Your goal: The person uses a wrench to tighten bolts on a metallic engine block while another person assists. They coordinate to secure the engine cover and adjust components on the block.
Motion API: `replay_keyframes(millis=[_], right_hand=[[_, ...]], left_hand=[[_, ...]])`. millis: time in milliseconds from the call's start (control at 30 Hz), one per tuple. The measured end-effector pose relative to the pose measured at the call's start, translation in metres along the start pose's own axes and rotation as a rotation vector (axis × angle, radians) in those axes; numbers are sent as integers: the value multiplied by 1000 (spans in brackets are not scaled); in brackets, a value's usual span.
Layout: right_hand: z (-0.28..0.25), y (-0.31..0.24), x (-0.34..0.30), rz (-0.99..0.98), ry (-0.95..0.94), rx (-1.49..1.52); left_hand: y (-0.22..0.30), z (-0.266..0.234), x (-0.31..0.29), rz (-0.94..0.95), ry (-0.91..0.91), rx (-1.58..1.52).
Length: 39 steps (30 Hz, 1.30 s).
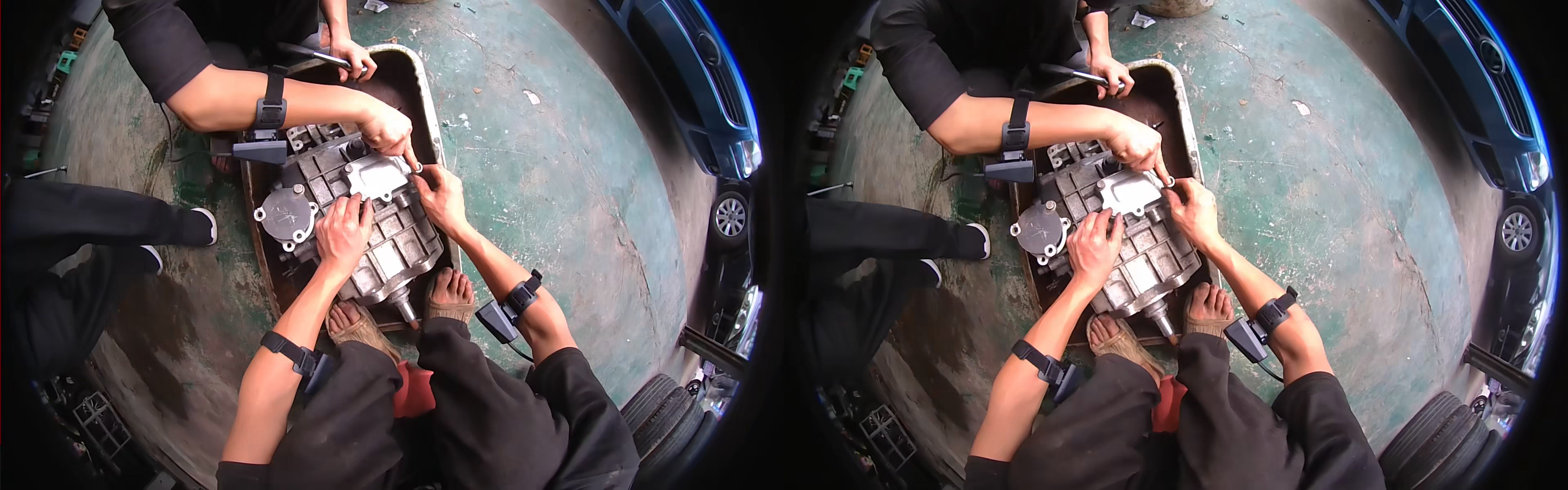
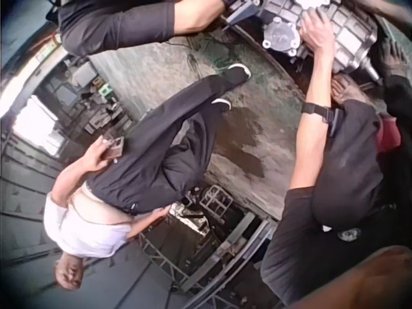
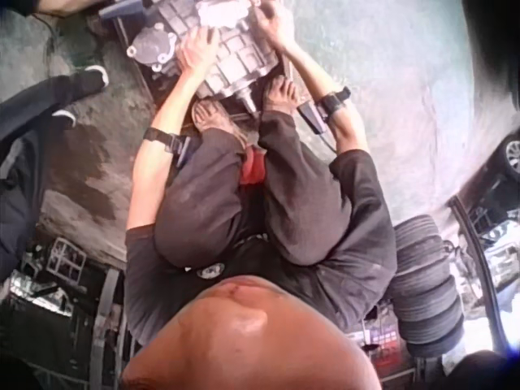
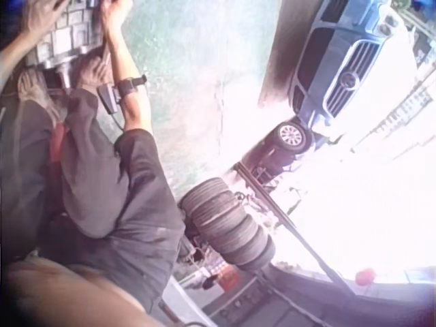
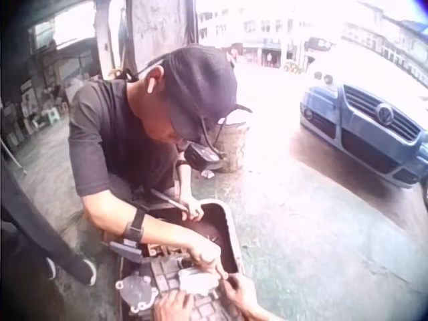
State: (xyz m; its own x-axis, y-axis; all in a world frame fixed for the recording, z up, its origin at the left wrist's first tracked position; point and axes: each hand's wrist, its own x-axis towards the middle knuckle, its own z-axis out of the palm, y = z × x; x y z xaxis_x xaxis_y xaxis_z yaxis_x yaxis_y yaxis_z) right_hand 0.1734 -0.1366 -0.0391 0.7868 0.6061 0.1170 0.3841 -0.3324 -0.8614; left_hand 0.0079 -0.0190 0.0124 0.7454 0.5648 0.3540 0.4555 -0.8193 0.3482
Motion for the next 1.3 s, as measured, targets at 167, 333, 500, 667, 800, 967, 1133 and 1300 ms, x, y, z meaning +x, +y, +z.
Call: replay_keyframes(millis=[167, 333, 500, 667, 800, 967, 1133, 1300], right_hand=[[-6, 5, 6, 97, -123, 102], [-16, 2, 14, 194, -241, 136], [-15, -14, 24, 44, -215, -77], [-17, -15, 37, -352, -301, -297], [-27, -18, 35, -537, -316, -408], [-51, -39, 22, -529, -124, -189], [-50, -51, -4, 248, -143, 1078], [-26, -43, -7, 748, -35, 1467]], left_hand=[[-2, 3, -2, -5, 2, -7], [-2, 3, -2, 13, -3, 8], [-1, 1, -2, 8, -7, 13], [-5, 4, -3, 61, 25, 25], [-8, 6, -8, 62, -42, 77], [-17, 12, -13, 59, -124, 76], [-18, 12, -11, -7, -224, 46], [-6, 6, -4, 62, 25, 14]])
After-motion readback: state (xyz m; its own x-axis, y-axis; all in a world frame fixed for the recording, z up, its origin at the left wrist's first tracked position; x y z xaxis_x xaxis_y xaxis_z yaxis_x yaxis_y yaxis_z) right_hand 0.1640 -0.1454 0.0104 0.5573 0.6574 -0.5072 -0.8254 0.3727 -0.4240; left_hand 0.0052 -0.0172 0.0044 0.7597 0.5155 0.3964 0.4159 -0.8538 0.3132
